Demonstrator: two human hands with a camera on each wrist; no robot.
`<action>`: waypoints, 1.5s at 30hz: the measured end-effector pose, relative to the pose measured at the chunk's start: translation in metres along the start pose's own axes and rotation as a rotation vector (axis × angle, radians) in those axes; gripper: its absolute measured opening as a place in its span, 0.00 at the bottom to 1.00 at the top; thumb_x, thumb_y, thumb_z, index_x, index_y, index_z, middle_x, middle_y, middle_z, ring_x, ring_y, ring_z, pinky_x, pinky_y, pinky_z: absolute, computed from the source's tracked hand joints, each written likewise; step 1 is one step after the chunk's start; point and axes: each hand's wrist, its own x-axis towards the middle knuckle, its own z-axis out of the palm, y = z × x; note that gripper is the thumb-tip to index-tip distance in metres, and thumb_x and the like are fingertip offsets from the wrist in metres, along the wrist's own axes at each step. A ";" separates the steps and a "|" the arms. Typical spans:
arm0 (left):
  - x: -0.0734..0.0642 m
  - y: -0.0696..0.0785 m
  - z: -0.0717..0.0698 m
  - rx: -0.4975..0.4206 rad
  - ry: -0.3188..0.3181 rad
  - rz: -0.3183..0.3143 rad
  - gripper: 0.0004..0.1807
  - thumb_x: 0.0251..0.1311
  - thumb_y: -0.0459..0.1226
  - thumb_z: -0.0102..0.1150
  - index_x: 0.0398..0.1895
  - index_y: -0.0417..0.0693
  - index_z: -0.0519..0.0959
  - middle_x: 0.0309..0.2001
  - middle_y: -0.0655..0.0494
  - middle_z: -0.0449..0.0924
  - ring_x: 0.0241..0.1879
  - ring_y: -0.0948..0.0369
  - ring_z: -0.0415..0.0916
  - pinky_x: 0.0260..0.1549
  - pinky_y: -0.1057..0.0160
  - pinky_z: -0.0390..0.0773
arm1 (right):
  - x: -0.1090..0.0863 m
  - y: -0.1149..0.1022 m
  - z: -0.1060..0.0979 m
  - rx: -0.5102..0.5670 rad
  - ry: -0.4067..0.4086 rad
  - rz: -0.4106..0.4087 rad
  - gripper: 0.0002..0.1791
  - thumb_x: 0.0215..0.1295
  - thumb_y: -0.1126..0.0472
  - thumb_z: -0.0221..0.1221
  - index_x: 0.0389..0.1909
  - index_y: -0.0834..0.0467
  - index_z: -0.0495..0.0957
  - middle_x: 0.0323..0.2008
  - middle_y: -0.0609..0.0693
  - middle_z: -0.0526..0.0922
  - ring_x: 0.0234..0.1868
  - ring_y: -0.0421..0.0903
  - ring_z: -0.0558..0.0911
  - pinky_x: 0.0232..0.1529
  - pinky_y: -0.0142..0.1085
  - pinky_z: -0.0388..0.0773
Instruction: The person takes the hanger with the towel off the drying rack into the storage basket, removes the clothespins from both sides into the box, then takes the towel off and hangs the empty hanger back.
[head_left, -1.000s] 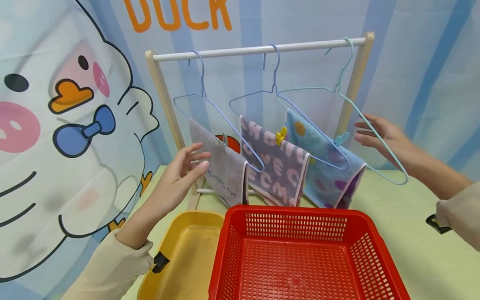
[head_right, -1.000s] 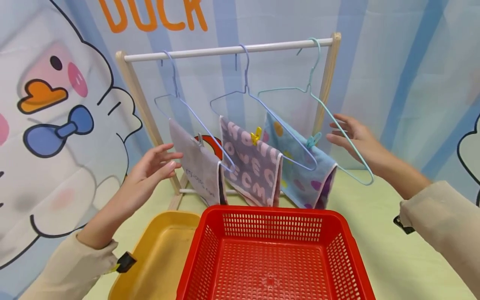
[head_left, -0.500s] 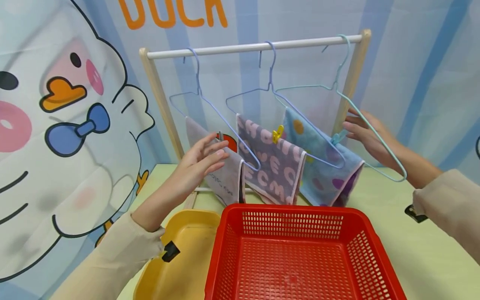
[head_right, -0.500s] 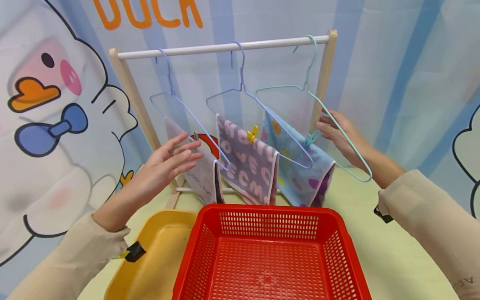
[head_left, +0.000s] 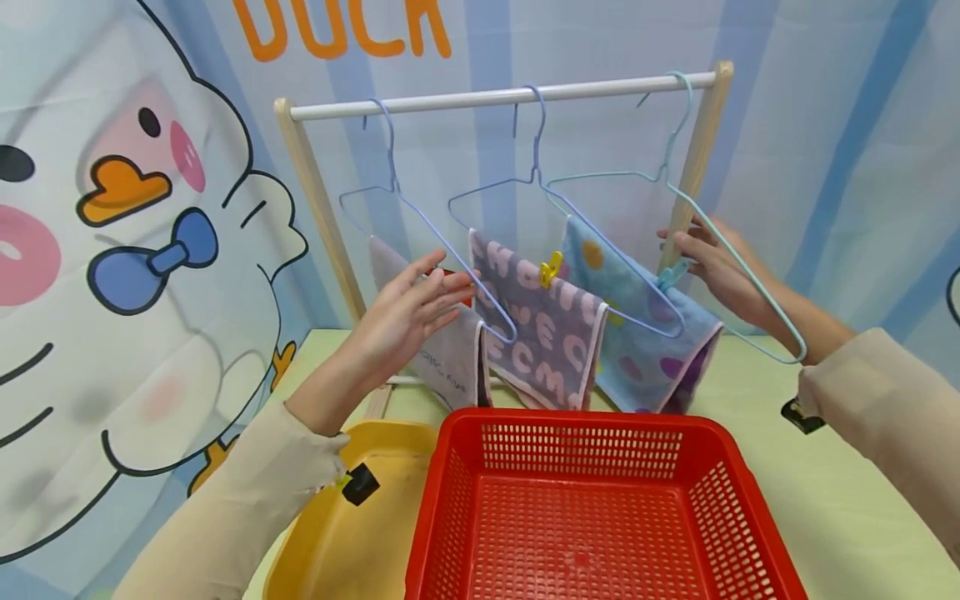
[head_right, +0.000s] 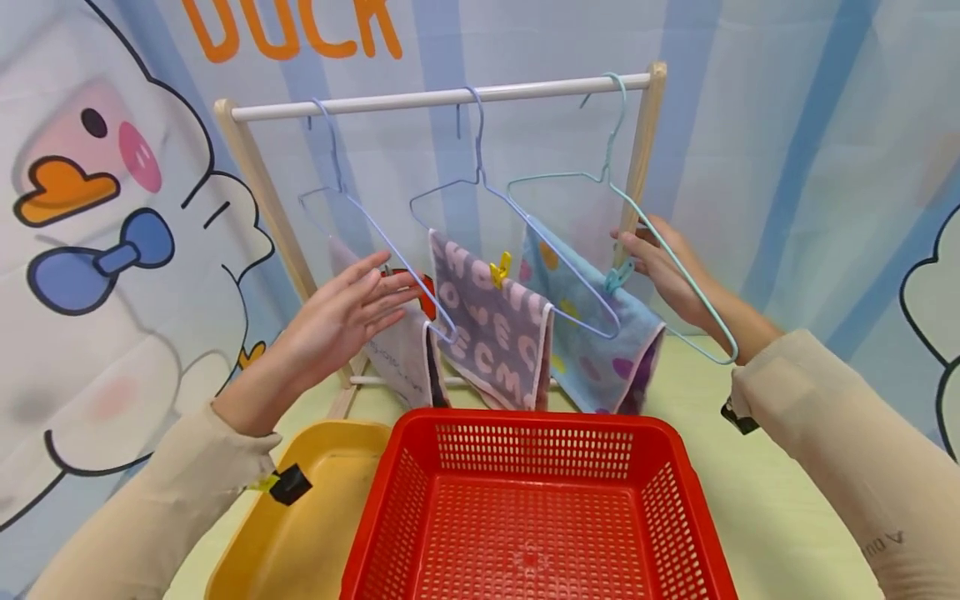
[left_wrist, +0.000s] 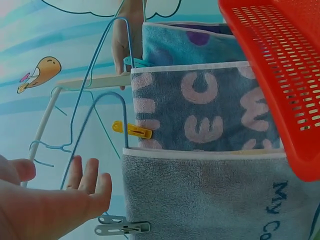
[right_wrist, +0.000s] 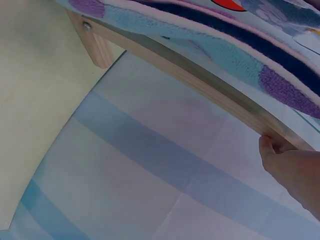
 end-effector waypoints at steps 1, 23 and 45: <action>0.002 0.000 0.000 -0.009 0.000 0.003 0.31 0.80 0.40 0.37 0.79 0.43 0.42 0.64 0.39 0.69 0.68 0.48 0.66 0.68 0.52 0.61 | 0.002 0.000 0.000 -0.012 0.003 -0.003 0.28 0.80 0.51 0.46 0.73 0.59 0.54 0.51 0.37 0.76 0.67 0.52 0.64 0.67 0.40 0.62; -0.013 0.009 -0.010 -0.256 0.079 -0.039 0.05 0.81 0.38 0.30 0.53 0.50 0.57 0.29 0.56 0.55 0.19 0.66 0.48 0.15 0.75 0.55 | 0.019 0.017 0.010 -0.171 0.056 -0.085 0.11 0.82 0.49 0.31 0.49 0.47 0.60 0.37 0.47 0.70 0.44 0.42 0.69 0.47 0.29 0.63; -0.028 0.029 -0.035 -0.232 0.131 -0.004 0.14 0.82 0.41 0.23 0.36 0.45 0.54 0.20 0.57 0.45 0.15 0.66 0.41 0.13 0.72 0.42 | 0.021 0.018 0.007 -0.273 0.073 -0.058 0.22 0.83 0.50 0.31 0.41 0.63 0.65 0.37 0.50 0.70 0.42 0.43 0.68 0.45 0.29 0.63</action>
